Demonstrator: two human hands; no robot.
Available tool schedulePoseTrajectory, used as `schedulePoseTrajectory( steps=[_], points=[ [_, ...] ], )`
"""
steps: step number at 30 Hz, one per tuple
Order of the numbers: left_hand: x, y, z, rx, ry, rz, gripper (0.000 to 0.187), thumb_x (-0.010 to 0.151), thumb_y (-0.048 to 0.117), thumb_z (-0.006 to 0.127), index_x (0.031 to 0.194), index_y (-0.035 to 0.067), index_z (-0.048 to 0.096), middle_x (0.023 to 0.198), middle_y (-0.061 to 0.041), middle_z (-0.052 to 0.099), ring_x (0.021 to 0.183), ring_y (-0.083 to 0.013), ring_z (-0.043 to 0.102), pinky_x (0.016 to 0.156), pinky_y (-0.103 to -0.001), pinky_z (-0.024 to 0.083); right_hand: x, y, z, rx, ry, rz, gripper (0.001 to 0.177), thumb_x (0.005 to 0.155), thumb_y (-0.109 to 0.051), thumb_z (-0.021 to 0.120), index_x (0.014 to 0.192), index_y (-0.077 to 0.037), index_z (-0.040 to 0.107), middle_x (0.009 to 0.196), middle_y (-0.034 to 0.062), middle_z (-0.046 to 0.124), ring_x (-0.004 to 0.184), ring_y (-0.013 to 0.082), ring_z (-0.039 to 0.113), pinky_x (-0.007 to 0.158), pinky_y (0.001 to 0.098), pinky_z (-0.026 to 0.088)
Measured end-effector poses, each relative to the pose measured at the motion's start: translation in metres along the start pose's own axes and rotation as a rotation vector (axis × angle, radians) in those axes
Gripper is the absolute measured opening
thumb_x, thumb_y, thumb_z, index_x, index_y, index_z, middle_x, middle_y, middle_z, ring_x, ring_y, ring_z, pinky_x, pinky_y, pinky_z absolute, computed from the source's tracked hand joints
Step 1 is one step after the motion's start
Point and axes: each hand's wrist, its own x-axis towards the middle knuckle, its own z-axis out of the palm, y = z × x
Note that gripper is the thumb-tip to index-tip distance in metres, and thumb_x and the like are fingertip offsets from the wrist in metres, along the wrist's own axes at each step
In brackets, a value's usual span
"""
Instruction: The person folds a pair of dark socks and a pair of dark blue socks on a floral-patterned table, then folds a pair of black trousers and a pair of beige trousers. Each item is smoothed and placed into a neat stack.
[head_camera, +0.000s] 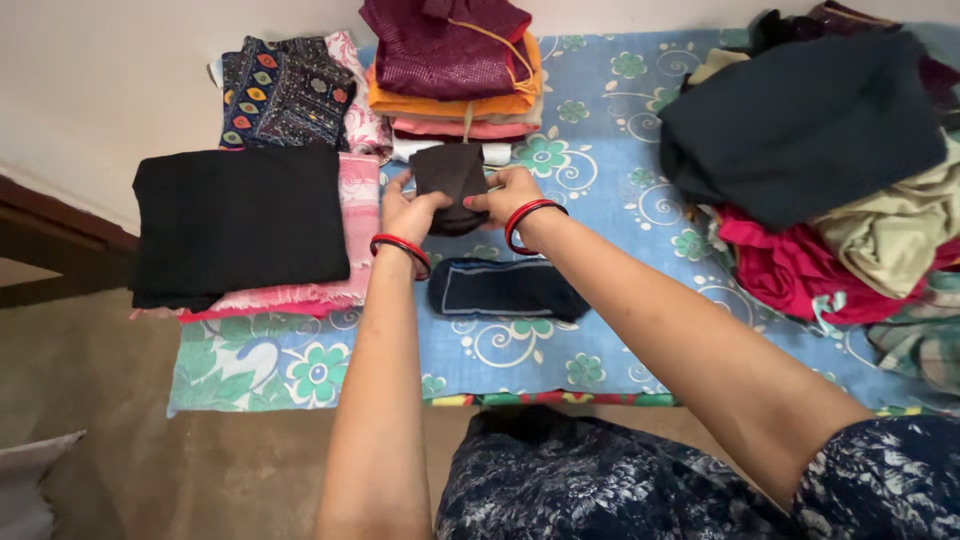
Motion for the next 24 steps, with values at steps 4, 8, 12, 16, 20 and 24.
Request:
schedulePoseTrajectory(
  steps=[4, 8, 12, 16, 20, 24],
  points=[
    [0.023, -0.009, -0.012, 0.071, 0.025, 0.145, 0.1, 0.059, -0.008, 0.074, 0.149, 0.002, 0.032, 0.112, -0.018, 0.067, 0.094, -0.0251, 0.073, 0.078, -0.037, 0.062, 0.031, 0.014, 0.014, -0.095, 0.026, 0.02, 0.023, 0.08, -0.005, 0.083, 0.099, 0.003, 0.074, 0.086, 0.01, 0.074, 0.07, 0.0197, 0.069, 0.06, 0.0333, 0.057],
    [0.046, -0.021, -0.018, 0.325, 0.025, 0.203, 0.096, 0.061, -0.005, 0.073, 0.149, 0.002, 0.035, 0.114, -0.023, 0.069, 0.102, -0.0311, 0.072, 0.087, -0.038, 0.058, 0.054, 0.035, 0.027, -0.074, 0.081, 0.089, 0.021, 0.079, -0.004, 0.082, 0.096, 0.003, 0.072, 0.085, 0.0085, 0.073, 0.07, 0.0175, 0.071, 0.06, 0.0322, 0.061],
    [0.055, -0.031, -0.02, 0.654, 0.124, 0.373, 0.09, 0.064, -0.003, 0.072, 0.146, -0.003, 0.037, 0.125, -0.035, 0.063, 0.119, -0.0484, 0.061, 0.102, -0.047, 0.049, 0.074, 0.049, 0.042, -0.135, 0.082, 0.094, 0.019, 0.08, -0.006, 0.081, 0.095, 0.001, 0.074, 0.085, 0.0073, 0.074, 0.071, 0.0169, 0.071, 0.061, 0.0309, 0.06],
    [0.054, -0.041, -0.016, 0.755, 0.121, 0.15, 0.095, 0.063, 0.001, 0.072, 0.148, -0.006, 0.03, 0.124, -0.039, 0.058, 0.118, -0.0522, 0.057, 0.102, -0.048, 0.047, 0.084, 0.058, 0.05, -0.153, 0.089, 0.127, 0.02, 0.079, -0.007, 0.083, 0.095, 0.002, 0.074, 0.083, 0.0071, 0.072, 0.07, 0.0176, 0.07, 0.06, 0.0311, 0.059],
    [0.056, -0.05, -0.02, 0.746, 0.088, 0.119, 0.093, 0.067, 0.004, 0.071, 0.149, -0.007, 0.03, 0.124, -0.039, 0.06, 0.119, -0.0517, 0.058, 0.103, -0.048, 0.048, 0.088, 0.061, 0.056, -0.173, 0.115, 0.154, 0.02, 0.078, -0.009, 0.084, 0.091, 0.0, 0.07, 0.08, 0.0065, 0.071, 0.066, 0.017, 0.07, 0.056, 0.03, 0.059],
    [0.056, -0.047, -0.019, 0.745, 0.091, 0.121, 0.093, 0.069, 0.004, 0.071, 0.152, -0.007, 0.029, 0.129, -0.038, 0.058, 0.122, -0.0501, 0.058, 0.106, -0.046, 0.047, 0.084, 0.053, 0.058, -0.067, 0.072, 0.184, 0.018, 0.081, -0.008, 0.08, 0.084, 0.003, 0.066, 0.077, 0.0109, 0.07, 0.059, 0.0194, 0.069, 0.052, 0.0318, 0.06]
  ],
)
